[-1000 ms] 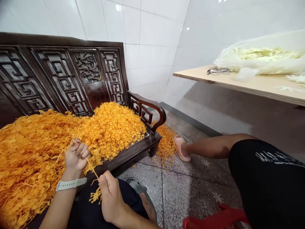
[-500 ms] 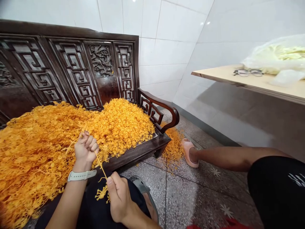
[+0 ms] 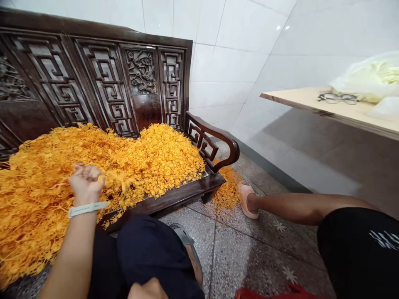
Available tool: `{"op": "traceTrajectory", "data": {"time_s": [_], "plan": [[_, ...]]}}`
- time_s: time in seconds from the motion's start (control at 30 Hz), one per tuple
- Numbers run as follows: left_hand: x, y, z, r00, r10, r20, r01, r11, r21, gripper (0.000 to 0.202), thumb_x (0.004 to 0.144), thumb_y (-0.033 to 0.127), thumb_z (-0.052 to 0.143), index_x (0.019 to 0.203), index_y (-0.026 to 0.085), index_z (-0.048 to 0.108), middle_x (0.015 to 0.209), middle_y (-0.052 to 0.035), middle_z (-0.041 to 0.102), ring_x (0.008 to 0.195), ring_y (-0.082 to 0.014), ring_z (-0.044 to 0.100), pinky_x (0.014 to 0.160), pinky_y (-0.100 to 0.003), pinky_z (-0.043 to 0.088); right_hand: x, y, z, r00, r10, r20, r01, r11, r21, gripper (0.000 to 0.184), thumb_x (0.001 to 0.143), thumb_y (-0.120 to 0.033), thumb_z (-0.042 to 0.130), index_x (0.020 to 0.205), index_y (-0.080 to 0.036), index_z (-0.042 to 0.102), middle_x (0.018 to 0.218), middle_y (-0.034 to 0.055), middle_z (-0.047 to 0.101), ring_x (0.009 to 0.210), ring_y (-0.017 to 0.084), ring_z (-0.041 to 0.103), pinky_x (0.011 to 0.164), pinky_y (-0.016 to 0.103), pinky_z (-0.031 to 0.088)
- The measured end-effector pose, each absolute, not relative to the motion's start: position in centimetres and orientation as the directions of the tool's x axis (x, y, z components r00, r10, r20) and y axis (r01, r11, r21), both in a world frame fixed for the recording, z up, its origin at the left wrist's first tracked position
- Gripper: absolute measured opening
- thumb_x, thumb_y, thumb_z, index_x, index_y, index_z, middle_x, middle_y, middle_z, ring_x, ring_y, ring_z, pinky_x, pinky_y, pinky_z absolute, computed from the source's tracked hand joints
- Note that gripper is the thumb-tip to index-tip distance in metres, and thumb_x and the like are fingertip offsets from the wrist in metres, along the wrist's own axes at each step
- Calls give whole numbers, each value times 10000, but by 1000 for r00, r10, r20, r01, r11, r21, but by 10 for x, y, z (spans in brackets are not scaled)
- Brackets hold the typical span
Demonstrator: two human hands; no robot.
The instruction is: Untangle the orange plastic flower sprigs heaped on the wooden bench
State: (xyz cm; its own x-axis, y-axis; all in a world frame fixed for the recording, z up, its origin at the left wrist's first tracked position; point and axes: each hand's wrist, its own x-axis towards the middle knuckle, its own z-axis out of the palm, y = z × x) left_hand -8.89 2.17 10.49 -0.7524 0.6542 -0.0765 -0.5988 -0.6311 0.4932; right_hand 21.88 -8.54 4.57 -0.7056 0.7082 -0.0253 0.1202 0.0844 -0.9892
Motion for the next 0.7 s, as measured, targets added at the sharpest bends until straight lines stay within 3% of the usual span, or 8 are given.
{"op": "traceTrajectory", "data": {"time_s": [0.13,0.23,0.33,0.4,0.47,0.53,0.6,0.7], "plan": [[-114,6,95,-722,692,24,-572,-616,541,257,1063,150,483,819,208,535,492,92,174,403,-100,111,383,-231,92,234,-90,68,-793,608,-41,112,80,-990,376,891,-657,603,719,-325,641,655,18,564,604,219,572,572,357,394],[-101,7,84,-711,703,-27,-589,-574,570,234,1073,219,530,840,210,527,493,103,181,416,-95,98,415,-244,64,232,-55,102,-863,494,112,-24,181,-983,315,1013,-477,534,803,-259,622,717,7,599,640,160,546,664,328,421],[-87,12,75,-687,723,-68,-608,-521,599,252,1096,265,508,853,204,522,509,106,172,424,-80,119,461,-251,53,203,26,140,-847,458,271,-160,266,-950,231,929,-431,714,829,-239,636,813,11,607,707,143,542,687,299,445],[-81,13,72,-664,744,-74,-624,-497,604,259,1107,257,479,857,204,521,518,104,166,422,-76,128,473,-258,51,168,92,160,-849,424,315,-242,217,-946,263,851,-459,800,896,-239,662,857,14,613,696,136,538,663,288,465],[-78,11,72,-650,757,-61,-622,-484,616,235,1087,279,531,863,212,518,519,110,170,420,-77,118,459,-250,58,130,154,171,-680,666,308,-344,81,-935,407,899,-554,719,1129,-226,651,988,57,622,761,134,558,707,288,507],[-76,7,73,-649,759,-52,-609,-477,634,230,1046,320,619,867,218,517,511,121,180,420,-78,102,429,-231,81,98,201,169,-545,833,96,-246,-50,-968,551,964,-584,633,1343,-191,558,1168,132,609,880,154,609,772,321,545],[-75,2,75,-650,757,-64,-607,-467,643,235,1034,327,636,862,215,523,500,124,190,418,-79,98,404,-217,102,80,227,154,-459,888,-14,-67,-51,-996,525,996,-556,610,1366,-190,548,1295,167,596,948,180,637,782,339,567],[-74,-5,81,-634,770,-76,-632,-459,625,228,1073,279,543,858,203,544,484,112,212,399,-84,107,378,-215,115,74,238,125,-460,888,-23,71,10,-997,359,1021,-456,617,1231,-165,629,1220,140,666,912,184,667,755,333,591]]}}
